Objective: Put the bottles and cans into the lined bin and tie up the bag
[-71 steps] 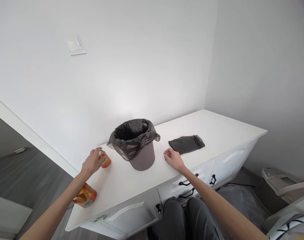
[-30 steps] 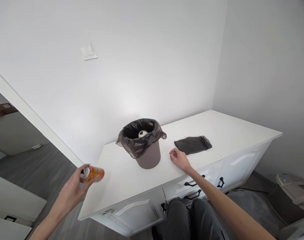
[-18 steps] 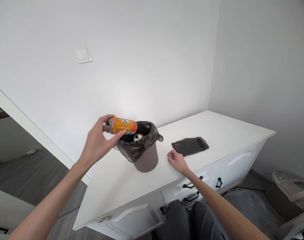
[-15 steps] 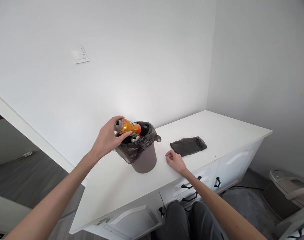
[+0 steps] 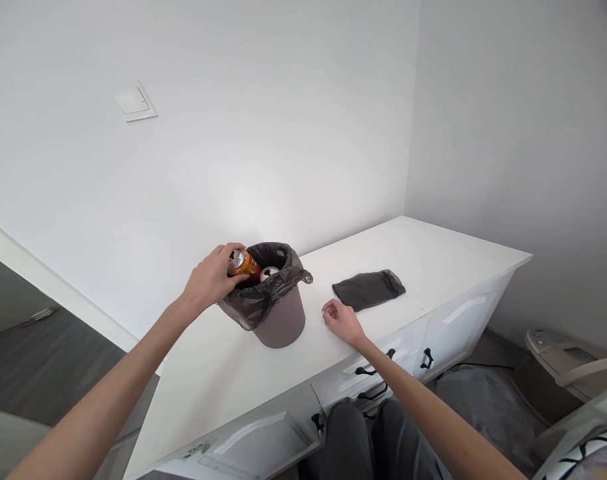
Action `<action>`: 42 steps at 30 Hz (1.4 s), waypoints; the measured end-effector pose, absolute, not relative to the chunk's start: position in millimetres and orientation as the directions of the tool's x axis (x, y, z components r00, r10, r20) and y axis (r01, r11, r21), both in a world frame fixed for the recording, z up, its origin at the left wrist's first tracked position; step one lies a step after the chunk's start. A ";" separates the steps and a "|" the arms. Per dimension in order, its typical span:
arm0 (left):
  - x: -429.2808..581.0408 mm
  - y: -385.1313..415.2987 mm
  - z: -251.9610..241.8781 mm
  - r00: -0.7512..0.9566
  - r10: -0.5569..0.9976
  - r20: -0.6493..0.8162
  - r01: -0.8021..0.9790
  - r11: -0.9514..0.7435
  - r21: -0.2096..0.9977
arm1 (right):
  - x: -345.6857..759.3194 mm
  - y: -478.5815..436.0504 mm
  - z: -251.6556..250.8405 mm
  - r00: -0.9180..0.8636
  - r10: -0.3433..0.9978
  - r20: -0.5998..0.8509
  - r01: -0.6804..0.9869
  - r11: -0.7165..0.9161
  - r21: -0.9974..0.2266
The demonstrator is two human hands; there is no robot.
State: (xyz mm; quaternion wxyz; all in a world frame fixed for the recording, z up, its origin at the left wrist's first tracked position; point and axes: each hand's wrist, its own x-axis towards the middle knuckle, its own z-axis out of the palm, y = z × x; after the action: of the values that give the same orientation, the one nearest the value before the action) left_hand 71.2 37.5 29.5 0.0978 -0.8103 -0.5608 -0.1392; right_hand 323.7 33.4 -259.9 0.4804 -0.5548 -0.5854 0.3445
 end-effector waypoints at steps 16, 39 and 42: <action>-1.6 25.2 -21.5 -0.030 0.751 0.659 0.865 -0.311 0.393 | 323.1 27.8 -254.6 0.062 0.984 0.169 0.321 0.141 -0.936; -79.6 -60.9 -247.5 -0.114 0.972 0.207 0.993 0.103 0.063 | 322.9 27.8 -260.8 0.067 0.982 0.177 0.349 0.143 -0.926; -79.3 -61.6 -247.2 -0.110 0.971 0.211 0.993 0.100 0.059 | 322.2 27.0 -259.8 0.071 0.982 0.177 0.352 0.141 -0.925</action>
State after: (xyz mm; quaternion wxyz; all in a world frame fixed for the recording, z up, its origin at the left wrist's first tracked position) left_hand -79.3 -61.6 -247.2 0.0590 -0.6645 -0.7391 -0.0933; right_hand 322.2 27.0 -259.8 0.4681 -0.5624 -0.5929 0.3363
